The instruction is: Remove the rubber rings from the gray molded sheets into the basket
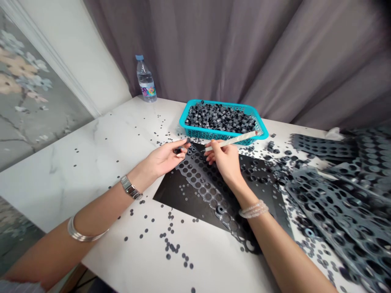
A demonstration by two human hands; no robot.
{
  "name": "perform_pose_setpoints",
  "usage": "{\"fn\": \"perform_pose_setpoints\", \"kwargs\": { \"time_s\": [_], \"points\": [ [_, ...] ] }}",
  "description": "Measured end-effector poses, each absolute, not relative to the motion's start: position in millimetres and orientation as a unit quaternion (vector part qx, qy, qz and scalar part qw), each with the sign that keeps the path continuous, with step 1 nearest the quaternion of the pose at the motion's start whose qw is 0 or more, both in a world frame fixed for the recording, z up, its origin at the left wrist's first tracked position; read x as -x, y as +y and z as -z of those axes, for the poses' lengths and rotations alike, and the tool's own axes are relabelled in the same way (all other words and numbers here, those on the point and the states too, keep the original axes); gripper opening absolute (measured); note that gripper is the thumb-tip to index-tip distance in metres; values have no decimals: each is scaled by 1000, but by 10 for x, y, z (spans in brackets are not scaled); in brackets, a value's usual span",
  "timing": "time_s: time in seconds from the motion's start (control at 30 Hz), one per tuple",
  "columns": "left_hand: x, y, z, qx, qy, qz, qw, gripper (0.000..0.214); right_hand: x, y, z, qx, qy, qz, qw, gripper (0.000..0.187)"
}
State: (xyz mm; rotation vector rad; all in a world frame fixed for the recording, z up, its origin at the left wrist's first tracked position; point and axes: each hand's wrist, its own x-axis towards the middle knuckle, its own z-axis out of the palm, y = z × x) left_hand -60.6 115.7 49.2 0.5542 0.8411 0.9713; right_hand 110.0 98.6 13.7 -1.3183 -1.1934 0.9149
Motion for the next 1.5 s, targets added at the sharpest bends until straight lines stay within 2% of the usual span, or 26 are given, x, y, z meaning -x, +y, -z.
{"fn": "perform_pose_setpoints", "kwargs": {
  "time_s": [0.23, 0.63, 0.87, 1.1, 1.23, 1.37, 1.5],
  "points": [
    [582, 1089, -517, -214, 354, -440, 797, 5, -1126, 997, -154, 557, -488, -388, 549, 31],
    [568, 1061, -486, -191, 316, -419, 830, 14, -1126, 992, -142, 555, -500, -388, 539, 31],
    [581, 1016, -619, -166, 297, -434, 834, 12, -1141, 990, -152, 554, -507, -385, 537, 30],
    [644, 1181, -544, -187, 324, -459, 806, 11, -1078, 1110, -193, 562, -569, -361, 479, 29],
    [642, 1329, -466, -403, 408, -432, 696, 31, -996, 1183, -134, 594, -607, -274, 451, 29],
    [604, 1391, -402, -514, 451, -416, 600, 13, -994, 1190, -75, 600, -615, -247, 448, 30],
    [546, 1404, -331, -708, 462, -363, 392, 8, -1021, 1186, -70, 591, -629, -243, 442, 31]
  ]
}}
